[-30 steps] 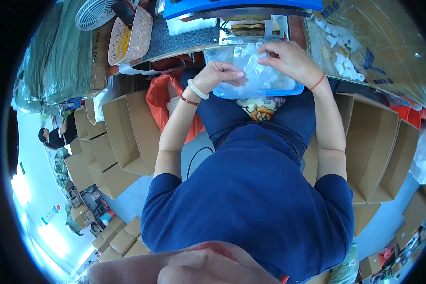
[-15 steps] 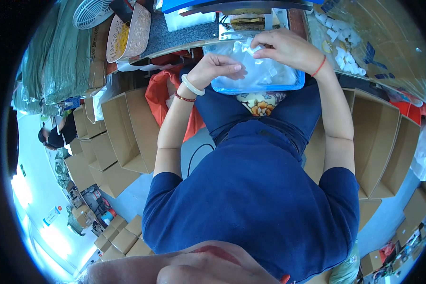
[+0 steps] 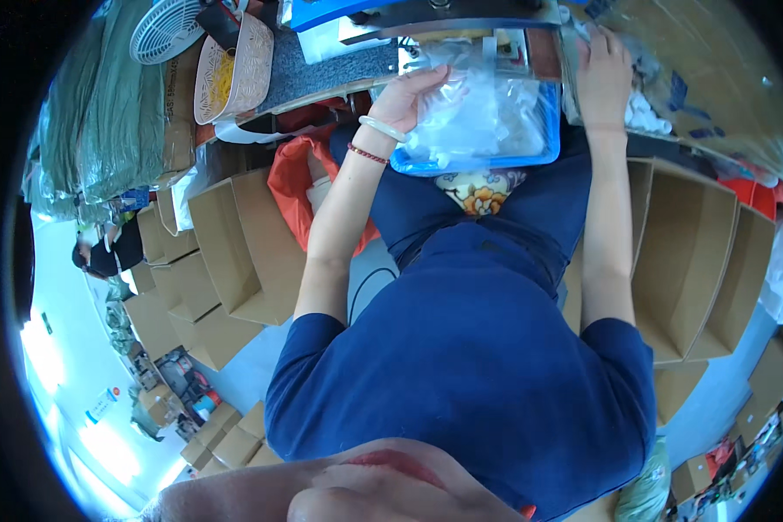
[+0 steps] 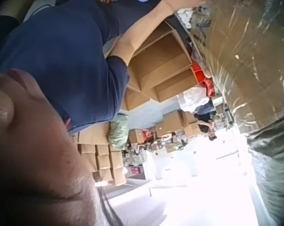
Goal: Using a heat sealer machine to seal plastic bags containing white materials.
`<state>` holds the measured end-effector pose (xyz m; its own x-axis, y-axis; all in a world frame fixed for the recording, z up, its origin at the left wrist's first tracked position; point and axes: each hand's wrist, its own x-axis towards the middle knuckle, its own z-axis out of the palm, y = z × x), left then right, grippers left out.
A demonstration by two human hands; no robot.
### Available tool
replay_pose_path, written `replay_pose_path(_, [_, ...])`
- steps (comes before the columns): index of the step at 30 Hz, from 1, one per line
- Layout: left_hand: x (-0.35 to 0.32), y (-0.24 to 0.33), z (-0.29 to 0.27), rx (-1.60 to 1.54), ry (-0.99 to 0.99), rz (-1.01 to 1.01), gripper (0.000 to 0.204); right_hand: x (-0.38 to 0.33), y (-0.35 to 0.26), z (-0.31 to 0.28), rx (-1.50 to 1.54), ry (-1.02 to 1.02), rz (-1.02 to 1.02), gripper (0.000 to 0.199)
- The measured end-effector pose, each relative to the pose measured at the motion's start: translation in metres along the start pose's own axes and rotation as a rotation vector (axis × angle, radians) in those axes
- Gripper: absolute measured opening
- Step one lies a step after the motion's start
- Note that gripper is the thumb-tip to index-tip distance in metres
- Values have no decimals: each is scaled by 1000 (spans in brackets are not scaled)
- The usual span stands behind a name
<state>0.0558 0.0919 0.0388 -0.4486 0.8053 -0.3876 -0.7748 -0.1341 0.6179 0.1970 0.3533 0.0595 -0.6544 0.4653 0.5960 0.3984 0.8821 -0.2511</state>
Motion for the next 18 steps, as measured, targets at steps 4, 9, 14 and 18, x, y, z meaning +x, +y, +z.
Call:
replay_pose_path(4, [-24,-43,-22,609,-84,224,45,-7,24,38,-206,-51,-84,30])
replay_pose_path(9, [16,-120,-96,1959,-146,242,67,-9,29,41,-121,-89,-111,29])
replay_pose_path(14, [82,-141,-155,2127,-167,-294,58,-6,20,31,-230,-109,-144,26])
replay_pose_path(18, [72,-110,-140,1971,-53,-511,50,-7,19,27,-257,-165,-48,27])
